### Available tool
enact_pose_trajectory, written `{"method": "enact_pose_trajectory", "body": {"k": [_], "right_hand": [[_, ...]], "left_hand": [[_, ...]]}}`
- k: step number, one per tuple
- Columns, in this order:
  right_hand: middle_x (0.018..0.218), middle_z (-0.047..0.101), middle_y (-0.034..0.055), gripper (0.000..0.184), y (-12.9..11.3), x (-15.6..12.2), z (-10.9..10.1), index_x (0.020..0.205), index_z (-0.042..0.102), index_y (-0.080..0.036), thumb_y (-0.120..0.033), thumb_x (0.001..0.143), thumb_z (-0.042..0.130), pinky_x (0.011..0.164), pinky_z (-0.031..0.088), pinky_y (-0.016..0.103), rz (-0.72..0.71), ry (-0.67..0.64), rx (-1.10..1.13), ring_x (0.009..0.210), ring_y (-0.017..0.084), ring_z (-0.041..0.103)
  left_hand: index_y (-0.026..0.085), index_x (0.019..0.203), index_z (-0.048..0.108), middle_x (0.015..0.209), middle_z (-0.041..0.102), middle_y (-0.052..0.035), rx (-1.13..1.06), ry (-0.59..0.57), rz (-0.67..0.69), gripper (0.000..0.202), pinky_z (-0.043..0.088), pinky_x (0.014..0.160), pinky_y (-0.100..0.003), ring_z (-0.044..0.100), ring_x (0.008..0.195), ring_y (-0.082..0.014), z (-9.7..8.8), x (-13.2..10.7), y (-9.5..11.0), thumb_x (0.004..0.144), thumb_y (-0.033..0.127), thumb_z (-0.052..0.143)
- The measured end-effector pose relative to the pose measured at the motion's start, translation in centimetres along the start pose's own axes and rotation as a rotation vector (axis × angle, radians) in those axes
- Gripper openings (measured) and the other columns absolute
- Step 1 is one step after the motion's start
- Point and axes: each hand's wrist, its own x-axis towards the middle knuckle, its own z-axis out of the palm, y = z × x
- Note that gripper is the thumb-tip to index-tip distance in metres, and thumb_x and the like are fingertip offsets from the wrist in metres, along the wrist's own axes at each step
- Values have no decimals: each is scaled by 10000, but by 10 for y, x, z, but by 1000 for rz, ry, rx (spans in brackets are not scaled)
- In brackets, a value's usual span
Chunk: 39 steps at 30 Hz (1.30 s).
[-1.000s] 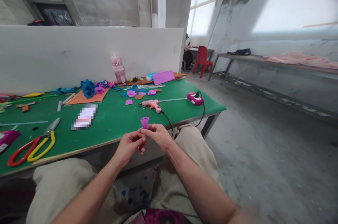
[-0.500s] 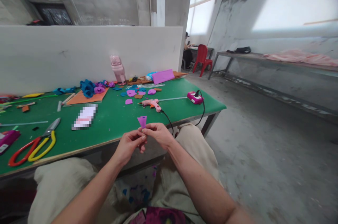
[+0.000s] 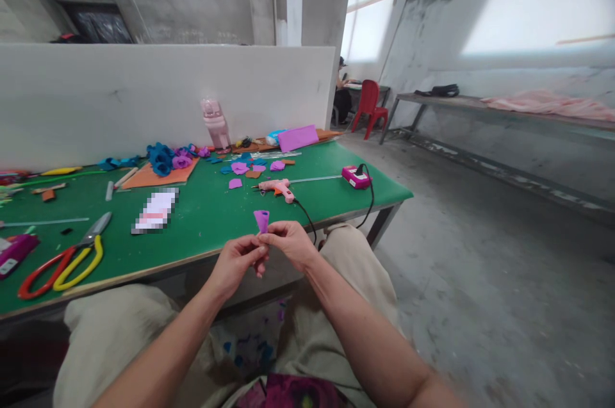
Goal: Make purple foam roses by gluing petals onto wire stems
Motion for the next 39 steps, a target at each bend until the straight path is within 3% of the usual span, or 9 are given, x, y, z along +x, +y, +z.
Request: {"method": "enact_pose_trajectory", "body": {"k": [8, 15, 20, 27, 32, 35, 39], "right_hand": [[569, 602, -25, 195, -1, 1, 2, 623, 656, -138, -319, 598, 723, 504, 388, 211, -3, 41, -42, 503, 83, 493], [729, 627, -7, 379, 1, 2, -3, 908, 665, -142, -334, 591, 745, 603, 408, 219, 80, -60, -38, 605, 84, 511], [612, 550, -32, 262, -2, -1, -3, 790, 656, -135, -382, 704, 656, 546, 373, 209, 33, -119, -35, 528, 65, 456], [519, 462, -48, 324, 0, -1, -4, 671, 590, -146, -460, 749, 591, 487, 371, 213, 53, -144, 18, 465, 73, 441], [523, 464, -46, 323, 1, -1, -3, 727, 622, -140, -457, 764, 577, 448, 350, 198, 52, -180, 17, 443, 65, 426], [581, 534, -26, 299, 1, -1, -1, 820, 662, -137, -418, 726, 629, 437, 339, 193, 44, -133, -16, 449, 59, 419], [579, 560, -14, 280, 1, -1, 2, 773, 679, -147, -412, 685, 662, 438, 346, 210, 19, -54, -147, 452, 79, 440]], "left_hand": [[138, 785, 572, 616, 611, 15, 32, 36, 37, 184, 448, 409, -210, 538, 428, -86, 4, -1, 3, 723, 290, 656], [129, 765, 569, 635, 627, -6, 18, 18, 49, 179, 448, 423, -213, 550, 439, -90, 2, -1, 3, 743, 292, 639], [132, 754, 556, 700, 638, -13, -54, 5, 46, 165, 462, 459, -212, 579, 491, -93, 3, 0, -1, 751, 277, 636], [138, 757, 539, 727, 657, -19, -129, 10, 16, 169, 469, 474, -212, 584, 493, -89, 5, 2, -6, 759, 280, 631], [135, 739, 541, 708, 653, -22, -147, 16, 7, 194, 465, 468, -210, 583, 483, -91, 7, 1, -6, 738, 295, 650], [132, 777, 564, 703, 640, -14, -151, 19, 19, 198, 461, 461, -209, 580, 479, -90, 9, 2, -7, 725, 296, 662], [138, 872, 590, 698, 632, -2, -147, 35, 40, 236, 462, 463, -217, 575, 482, -95, 12, 2, -10, 715, 297, 667]]}}
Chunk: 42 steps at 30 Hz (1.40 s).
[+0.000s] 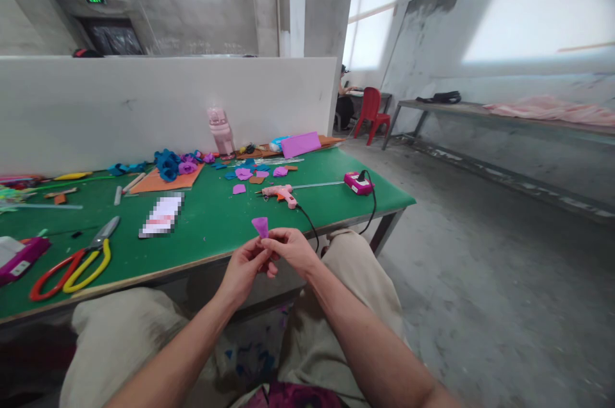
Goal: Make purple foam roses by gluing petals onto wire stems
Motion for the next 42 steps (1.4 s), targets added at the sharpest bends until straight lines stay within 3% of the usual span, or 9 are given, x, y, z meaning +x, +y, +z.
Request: {"method": "enact_pose_trajectory", "body": {"k": [6, 10, 13, 16, 18, 24, 32, 42], "right_hand": [[689, 549, 4, 136, -5, -5, 2, 807, 708, -209, -297, 743, 628, 622, 412, 244, -332, 99, -381, 651, 124, 510], [763, 575, 21, 168, -7, -9, 4, 905, 687, -218, -271, 765, 610, 679, 428, 262, -409, 20, -376, 707, 138, 527], [834, 596, 23, 330, -4, -8, 3, 1075, 618, -228, -278, 750, 629, 711, 435, 271, -407, 7, -283, 738, 141, 535], [751, 608, 19, 200, 0, -4, 0, 910, 667, -189, -318, 780, 587, 668, 432, 255, -317, 87, -187, 685, 131, 537], [663, 590, 8, 209, 1, -1, -3, 778, 674, -172, -351, 789, 568, 613, 419, 237, -247, 152, -145, 621, 116, 516], [764, 598, 7, 291, 6, 2, -3, 952, 666, -194, -342, 702, 662, 650, 451, 238, -184, 123, -79, 663, 114, 539], [647, 525, -20, 190, 1, 0, 3, 719, 653, -178, -351, 648, 691, 531, 442, 220, -136, 147, -87, 558, 101, 502], [658, 539, -10, 204, 5, 1, 1, 723, 671, -179, -376, 670, 674, 549, 427, 218, -167, 135, -170, 593, 111, 497]], "left_hand": [[145, 799, 631, 555, 612, 10, 227, 102, 131, 199, 467, 518, -239, 568, 494, -120, -6, 0, 6, 713, 322, 655], [175, 740, 648, 627, 627, 10, 463, 165, 318, 115, 469, 569, -227, 570, 568, -120, -16, -2, 14, 718, 287, 641], [196, 779, 649, 702, 639, 7, 564, 212, 404, 84, 480, 631, -230, 592, 648, -129, -22, -2, 20, 738, 262, 616], [191, 787, 632, 683, 643, 2, 554, 202, 344, 96, 488, 625, -243, 611, 622, -136, -24, -1, 27, 752, 274, 602], [179, 773, 613, 680, 652, -5, 479, 172, 272, 109, 491, 601, -252, 613, 583, -136, -22, -1, 29, 752, 285, 603], [155, 756, 583, 639, 641, 0, 279, 69, 137, 131, 482, 534, -250, 587, 511, -120, -12, -2, 25, 738, 279, 621], [150, 761, 587, 597, 637, 5, 253, 45, 102, 151, 476, 520, -242, 586, 497, -118, -4, -2, 12, 731, 293, 627], [145, 764, 583, 591, 631, -2, 245, 56, 112, 181, 482, 518, -243, 582, 491, -117, -6, -1, 7, 725, 314, 636]]}}
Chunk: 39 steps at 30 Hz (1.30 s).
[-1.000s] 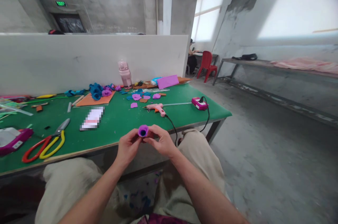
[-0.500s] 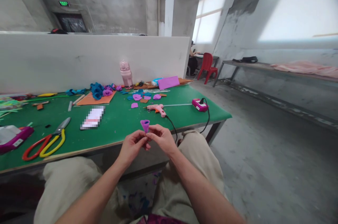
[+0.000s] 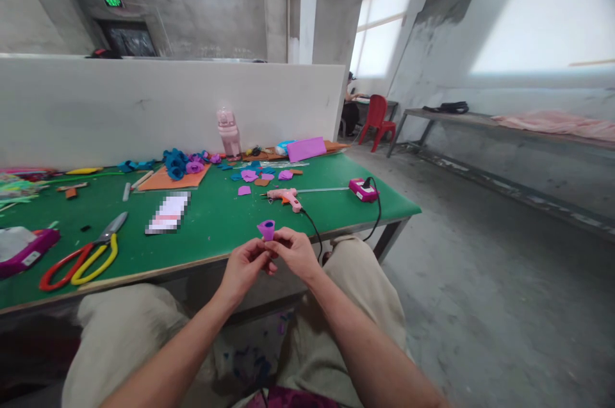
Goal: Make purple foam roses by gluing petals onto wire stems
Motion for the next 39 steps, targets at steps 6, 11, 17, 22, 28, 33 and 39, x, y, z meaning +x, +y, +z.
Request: {"method": "enact_pose_trajectory", "body": {"k": [6, 11, 17, 22, 28, 33, 39], "right_hand": [[666, 555, -3, 177, -3, -2, -1, 750, 682, -189, -358, 709, 648, 581, 412, 233, -47, 1, -67, 613, 122, 500], [748, 555, 9, 198, -9, -2, -1, 866, 678, -215, -318, 696, 684, 692, 417, 259, -193, -52, -120, 713, 139, 499], [786, 554, -9, 364, -33, 36, 5, 993, 593, -219, -351, 669, 692, 678, 460, 253, -133, -119, 259, 704, 117, 516], [550, 512, -30, 263, -19, 51, 5, 637, 598, -166, -416, 682, 664, 572, 433, 244, -14, 69, 242, 519, 86, 460], [514, 527, -3, 416, -4, 24, 13, 547, 579, -151, -483, 791, 520, 508, 383, 225, 58, -28, 128, 490, 86, 464], [725, 573, -10, 255, 4, 26, 16, 896, 633, -189, -375, 722, 629, 528, 444, 215, -18, -12, 122, 572, 89, 485], [796, 591, 9, 339, 7, 34, 8, 1021, 626, -193, -318, 708, 665, 590, 448, 227, -145, -10, 11, 603, 92, 490]], "left_hand": [[149, 795, 582, 621, 626, -1, -23, 0, -4, 203, 488, 514, -253, 589, 505, -127, 2, 0, -2, 718, 327, 642], [180, 765, 621, 617, 625, 0, 150, 51, 153, 136, 469, 537, -243, 570, 528, -128, -9, -2, 14, 735, 313, 622], [228, 812, 678, 686, 671, -9, 517, 238, 461, 113, 450, 623, -221, 606, 611, -141, -36, 19, 56, 755, 259, 586], [218, 826, 669, 702, 672, -18, 529, 261, 462, 133, 472, 617, -231, 627, 611, -150, -51, 34, 44, 782, 283, 562], [199, 787, 656, 891, 655, -49, 520, 271, 507, 132, 476, 618, -233, 597, 630, -123, -57, 24, 26, 802, 256, 537], [170, 746, 633, 707, 632, -15, 519, 298, 461, 109, 444, 566, -208, 576, 577, -108, -54, 28, 21, 779, 250, 567], [165, 758, 641, 601, 612, 9, 382, 219, 326, 116, 441, 518, -204, 570, 524, -110, -41, 25, 15, 753, 272, 596]]}}
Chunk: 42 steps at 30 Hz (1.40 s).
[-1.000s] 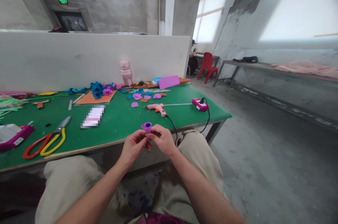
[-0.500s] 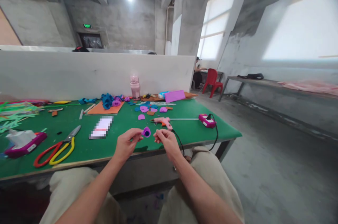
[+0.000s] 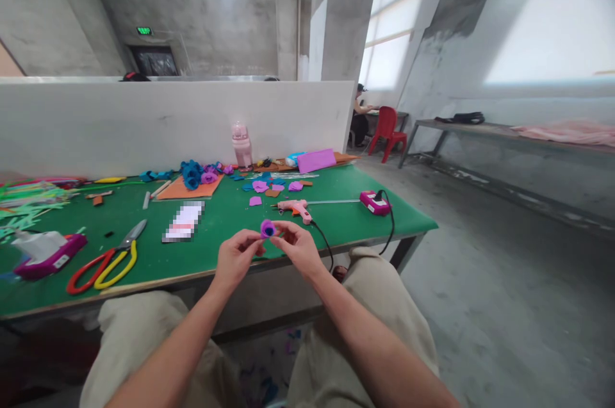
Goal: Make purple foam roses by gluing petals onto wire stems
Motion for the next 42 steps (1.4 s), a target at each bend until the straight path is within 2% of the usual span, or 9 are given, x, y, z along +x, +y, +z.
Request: {"method": "enact_pose_trajectory", "body": {"k": [3, 6, 10, 18, 24, 28, 33, 37, 42], "right_hand": [[855, 598, 33, 316, -11, -3, 2, 992, 632, -192, -319, 706, 677, 642, 454, 244, -114, -40, -90, 685, 119, 525], [831, 586, 33, 204, -21, -6, 5, 884, 652, -187, -308, 722, 671, 692, 450, 263, -224, -53, -196, 747, 141, 539], [816, 573, 30, 139, -25, -7, 4, 832, 648, -184, -287, 738, 658, 690, 443, 263, -274, -51, -217, 746, 143, 533], [732, 536, -2, 120, -23, -4, -4, 812, 650, -187, -274, 730, 652, 632, 427, 236, -187, -66, -79, 679, 123, 513], [823, 611, 10, 241, -23, -5, -8, 910, 646, -205, -331, 707, 674, 763, 458, 287, 39, -206, 178, 813, 161, 570], [895, 644, 18, 250, -24, -6, -9, 941, 649, -206, -323, 721, 667, 829, 447, 304, 104, -247, 262, 888, 168, 583], [949, 656, 37, 293, -22, -4, -13, 978, 642, -198, -335, 720, 668, 855, 447, 322, 131, -304, 264, 909, 172, 592], [964, 646, 48, 303, -21, -3, -18, 990, 640, -198, -334, 721, 669, 859, 450, 329, 78, -327, 213, 936, 176, 585], [827, 609, 12, 241, -23, -3, -19, 885, 647, -190, -332, 695, 692, 777, 463, 292, -12, -263, 103, 802, 144, 577]], "left_hand": [[169, 752, 650, 670, 614, 0, -52, -25, 21, 99, 452, 529, -209, 568, 556, -111, 4, -5, 5, 737, 260, 611], [171, 732, 649, 685, 603, 6, -102, -22, 4, 81, 458, 542, -213, 555, 557, -106, 6, -7, 10, 718, 248, 630], [167, 730, 643, 622, 593, 20, -162, -36, -57, 82, 447, 534, -209, 544, 534, -100, 8, -9, 16, 715, 248, 638], [148, 723, 622, 488, 577, 36, -263, -43, -251, 118, 428, 458, -200, 538, 431, -96, 14, -16, 30, 693, 256, 660], [141, 704, 620, 571, 593, 23, -393, -83, -284, 145, 428, 418, -207, 528, 421, -87, 19, -21, 31, 696, 278, 666], [138, 688, 613, 546, 582, 24, -420, -82, -305, 151, 425, 412, -205, 526, 418, -88, 20, -21, 29, 693, 276, 674], [138, 697, 619, 561, 589, 21, -429, -88, -309, 147, 415, 406, -204, 524, 413, -87, 20, -20, 28, 684, 272, 676], [143, 702, 624, 546, 584, 26, -373, -62, -284, 128, 413, 419, -204, 525, 412, -88, 19, -19, 29, 674, 257, 673], [156, 747, 633, 525, 578, 34, -286, -76, -233, 125, 414, 433, -200, 515, 417, -84, 17, -19, 33, 683, 258, 665]]}}
